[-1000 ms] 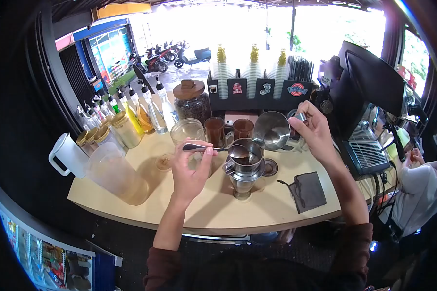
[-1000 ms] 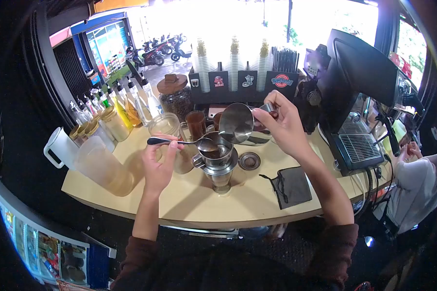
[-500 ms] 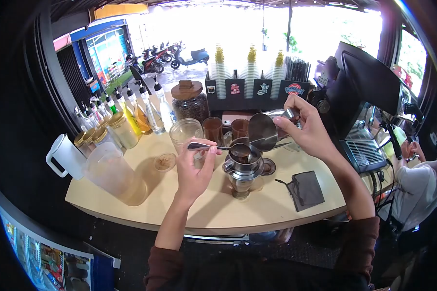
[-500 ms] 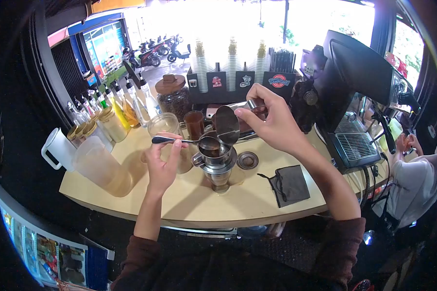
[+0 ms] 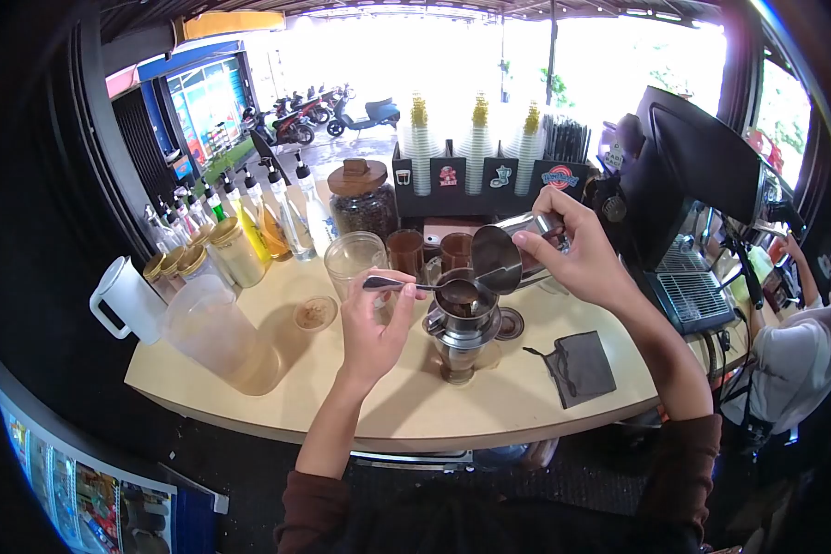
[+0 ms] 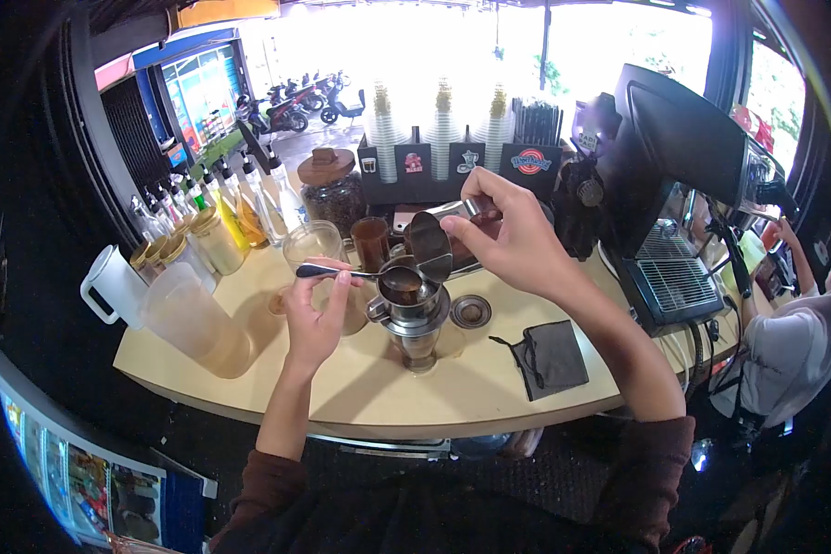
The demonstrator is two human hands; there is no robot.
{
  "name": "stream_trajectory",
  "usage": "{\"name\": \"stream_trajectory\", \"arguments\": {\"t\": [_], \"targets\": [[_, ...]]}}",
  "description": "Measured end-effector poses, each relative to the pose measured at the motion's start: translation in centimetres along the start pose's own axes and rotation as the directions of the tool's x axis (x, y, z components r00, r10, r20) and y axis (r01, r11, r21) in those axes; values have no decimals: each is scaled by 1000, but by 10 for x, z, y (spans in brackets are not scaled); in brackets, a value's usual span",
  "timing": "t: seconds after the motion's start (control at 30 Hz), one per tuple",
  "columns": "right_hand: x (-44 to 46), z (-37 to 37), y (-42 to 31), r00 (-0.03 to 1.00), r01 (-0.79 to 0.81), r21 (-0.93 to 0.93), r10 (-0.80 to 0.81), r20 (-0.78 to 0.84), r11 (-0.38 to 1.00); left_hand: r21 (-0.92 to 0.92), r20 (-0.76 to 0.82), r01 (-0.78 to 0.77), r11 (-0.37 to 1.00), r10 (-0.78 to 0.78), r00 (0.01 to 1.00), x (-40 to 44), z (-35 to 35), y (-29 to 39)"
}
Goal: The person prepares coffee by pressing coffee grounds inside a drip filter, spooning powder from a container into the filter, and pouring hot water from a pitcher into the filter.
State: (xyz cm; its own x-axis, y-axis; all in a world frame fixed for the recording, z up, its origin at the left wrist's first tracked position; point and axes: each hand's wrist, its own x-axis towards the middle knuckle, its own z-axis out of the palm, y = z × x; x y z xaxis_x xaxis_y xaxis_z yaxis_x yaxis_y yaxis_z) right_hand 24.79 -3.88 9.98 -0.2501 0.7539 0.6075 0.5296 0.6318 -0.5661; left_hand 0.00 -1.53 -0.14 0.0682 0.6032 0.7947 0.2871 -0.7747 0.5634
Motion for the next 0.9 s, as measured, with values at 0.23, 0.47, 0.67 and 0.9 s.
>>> {"name": "stream_trajectory", "arguments": {"t": [0.23, 0.47, 0.67, 0.9], "targets": [[2, 2, -4, 1000, 9, 47, -10, 25, 999, -33, 20, 46, 998, -45, 999, 0, 1, 0], [5, 3, -8, 999, 6, 27, -8, 42, 1000, 11, 14, -20, 1000, 19, 1000, 2, 1, 0], [6, 3, -10, 999, -10, 37, 8, 53, 999, 2, -13, -2, 1000, 2, 1000, 0, 3, -5], [8, 4, -8, 999, 37, -39, -36, 40, 999, 10, 2, 19, 1000, -19, 1000, 1, 3, -2]]}}
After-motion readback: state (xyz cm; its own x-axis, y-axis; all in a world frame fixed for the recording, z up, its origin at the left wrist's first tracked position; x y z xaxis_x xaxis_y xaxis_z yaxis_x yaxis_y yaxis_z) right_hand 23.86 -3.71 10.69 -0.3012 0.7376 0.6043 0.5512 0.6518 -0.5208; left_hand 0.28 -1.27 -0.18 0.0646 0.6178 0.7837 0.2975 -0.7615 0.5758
